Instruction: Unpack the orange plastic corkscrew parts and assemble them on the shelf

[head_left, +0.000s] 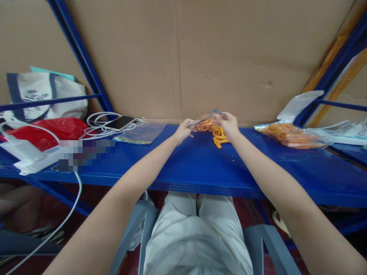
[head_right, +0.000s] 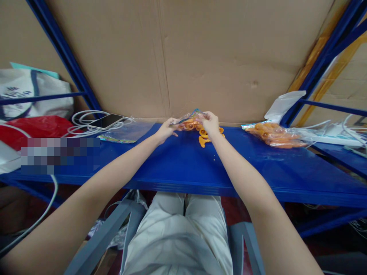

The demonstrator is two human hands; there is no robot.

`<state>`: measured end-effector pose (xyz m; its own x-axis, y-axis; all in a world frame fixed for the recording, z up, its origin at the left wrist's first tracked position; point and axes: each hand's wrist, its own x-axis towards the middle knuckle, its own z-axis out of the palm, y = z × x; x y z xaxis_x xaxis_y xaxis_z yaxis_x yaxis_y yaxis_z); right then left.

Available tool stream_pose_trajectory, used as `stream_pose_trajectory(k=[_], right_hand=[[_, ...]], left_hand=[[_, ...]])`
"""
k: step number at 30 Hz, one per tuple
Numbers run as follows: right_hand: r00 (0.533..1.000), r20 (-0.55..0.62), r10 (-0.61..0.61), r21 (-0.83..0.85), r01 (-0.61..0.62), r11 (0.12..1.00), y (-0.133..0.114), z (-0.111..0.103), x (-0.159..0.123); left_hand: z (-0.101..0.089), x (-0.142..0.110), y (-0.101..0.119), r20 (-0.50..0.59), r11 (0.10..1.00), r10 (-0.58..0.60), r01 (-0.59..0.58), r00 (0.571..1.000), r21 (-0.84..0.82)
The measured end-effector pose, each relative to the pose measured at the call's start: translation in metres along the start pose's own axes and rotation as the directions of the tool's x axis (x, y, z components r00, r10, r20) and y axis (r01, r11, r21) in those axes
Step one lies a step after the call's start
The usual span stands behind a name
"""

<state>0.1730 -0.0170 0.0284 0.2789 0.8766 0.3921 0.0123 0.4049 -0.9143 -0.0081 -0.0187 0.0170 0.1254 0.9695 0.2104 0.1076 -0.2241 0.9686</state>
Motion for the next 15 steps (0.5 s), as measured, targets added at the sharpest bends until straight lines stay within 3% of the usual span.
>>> stream_pose_trajectory(k=[3, 6, 9, 12, 15], right_hand=[[0.991, 0.045, 0.124, -0.024, -0.123, 0.992, -0.006, -0.003, 0.001], [0.948, 0.049, 0.314, -0.093, -0.309, 0.947, -0.019, -0.006, 0.006], [0.915, 0.004, 0.402, -0.125, -0.399, 0.908, -0.032, -0.003, 0.016], [0.966, -0.116, 0.23, -0.083, -0.24, 0.967, -0.038, 0.008, 0.031], [0.985, -0.17, 0.007, -0.116, -0.027, 0.993, -0.039, 0.018, 0.045]], left_hand=[[-0.004, 0.004, -0.003, 0.048, 0.989, -0.045, 0.037, 0.998, 0.145], [-0.01, 0.012, 0.005, 0.108, 0.957, -0.173, 0.141, 0.979, 0.255], [-0.01, 0.023, 0.019, 0.115, 0.959, -0.191, 0.16, 0.975, 0.235], [0.003, 0.032, 0.032, -0.073, 0.997, -0.032, 0.037, 0.997, 0.062], [0.016, 0.036, 0.043, -0.153, 0.997, -0.042, 0.052, 0.987, 0.064]])
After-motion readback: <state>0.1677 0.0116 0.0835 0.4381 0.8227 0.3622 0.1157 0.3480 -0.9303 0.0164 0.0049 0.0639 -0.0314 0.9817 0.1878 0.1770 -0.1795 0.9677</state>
